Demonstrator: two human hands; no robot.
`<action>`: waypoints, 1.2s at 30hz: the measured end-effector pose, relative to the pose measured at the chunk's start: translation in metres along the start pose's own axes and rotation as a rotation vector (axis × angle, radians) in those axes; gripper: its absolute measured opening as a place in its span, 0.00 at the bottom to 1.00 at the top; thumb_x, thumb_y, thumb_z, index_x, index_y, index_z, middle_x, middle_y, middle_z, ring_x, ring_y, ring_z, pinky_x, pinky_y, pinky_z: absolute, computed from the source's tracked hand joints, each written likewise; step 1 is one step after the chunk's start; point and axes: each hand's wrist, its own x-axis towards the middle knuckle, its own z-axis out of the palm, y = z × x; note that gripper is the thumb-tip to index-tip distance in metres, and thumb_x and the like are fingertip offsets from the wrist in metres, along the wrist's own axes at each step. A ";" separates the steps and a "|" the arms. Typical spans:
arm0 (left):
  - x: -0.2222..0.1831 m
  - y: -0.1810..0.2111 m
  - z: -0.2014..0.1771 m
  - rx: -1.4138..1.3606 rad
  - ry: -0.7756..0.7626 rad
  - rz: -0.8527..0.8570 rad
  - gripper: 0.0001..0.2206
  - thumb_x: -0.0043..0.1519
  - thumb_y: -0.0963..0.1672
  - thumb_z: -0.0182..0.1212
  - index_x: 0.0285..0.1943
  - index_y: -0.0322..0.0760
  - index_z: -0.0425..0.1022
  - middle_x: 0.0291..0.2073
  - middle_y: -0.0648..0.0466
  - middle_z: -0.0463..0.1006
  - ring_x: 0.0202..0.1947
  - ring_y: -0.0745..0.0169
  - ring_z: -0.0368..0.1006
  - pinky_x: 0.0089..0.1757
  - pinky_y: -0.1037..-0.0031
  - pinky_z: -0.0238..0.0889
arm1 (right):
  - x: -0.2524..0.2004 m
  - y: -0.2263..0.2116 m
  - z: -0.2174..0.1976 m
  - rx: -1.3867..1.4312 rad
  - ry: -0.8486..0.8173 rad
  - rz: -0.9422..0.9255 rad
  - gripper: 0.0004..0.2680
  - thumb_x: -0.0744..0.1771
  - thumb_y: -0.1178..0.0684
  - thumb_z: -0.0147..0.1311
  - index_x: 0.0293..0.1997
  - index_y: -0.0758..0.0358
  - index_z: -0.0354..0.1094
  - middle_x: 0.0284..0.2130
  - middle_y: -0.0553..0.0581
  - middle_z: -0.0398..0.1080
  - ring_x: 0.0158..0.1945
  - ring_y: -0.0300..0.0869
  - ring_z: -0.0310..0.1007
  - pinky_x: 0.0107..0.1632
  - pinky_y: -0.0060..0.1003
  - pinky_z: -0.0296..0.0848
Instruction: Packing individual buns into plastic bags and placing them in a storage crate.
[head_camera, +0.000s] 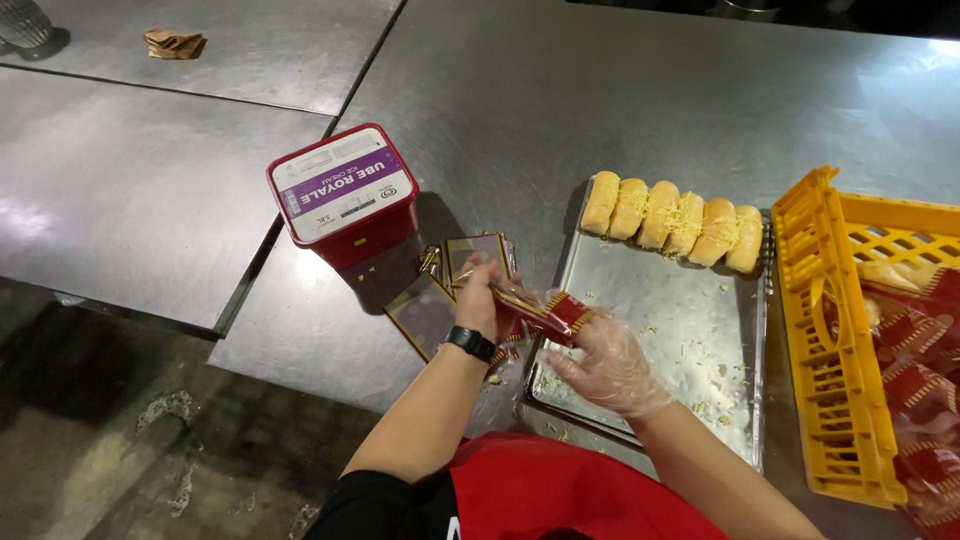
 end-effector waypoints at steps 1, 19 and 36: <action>0.007 -0.004 -0.006 0.023 -0.030 -0.005 0.22 0.63 0.41 0.51 0.66 0.56 0.57 0.38 0.49 0.73 0.35 0.49 0.73 0.34 0.46 0.73 | 0.006 -0.004 -0.005 0.023 -0.023 -0.022 0.20 0.63 0.47 0.63 0.61 0.56 0.69 0.54 0.62 0.73 0.54 0.60 0.73 0.59 0.52 0.69; 0.028 -0.013 -0.025 -0.222 0.074 -0.092 0.18 0.62 0.40 0.57 0.59 0.53 0.60 0.33 0.56 0.70 0.37 0.55 0.72 0.46 0.53 0.73 | -0.012 0.047 -0.010 0.333 -0.011 -0.030 0.20 0.61 0.47 0.67 0.57 0.60 0.71 0.60 0.69 0.69 0.66 0.58 0.65 0.65 0.51 0.64; 0.017 0.028 -0.036 -0.103 -0.191 -0.194 0.15 0.64 0.47 0.51 0.53 0.33 0.69 0.48 0.39 0.76 0.51 0.35 0.75 0.54 0.42 0.67 | -0.005 0.276 -0.047 -0.402 -0.008 1.173 0.31 0.64 0.49 0.61 0.76 0.45 0.49 0.76 0.64 0.39 0.65 0.66 0.61 0.62 0.54 0.66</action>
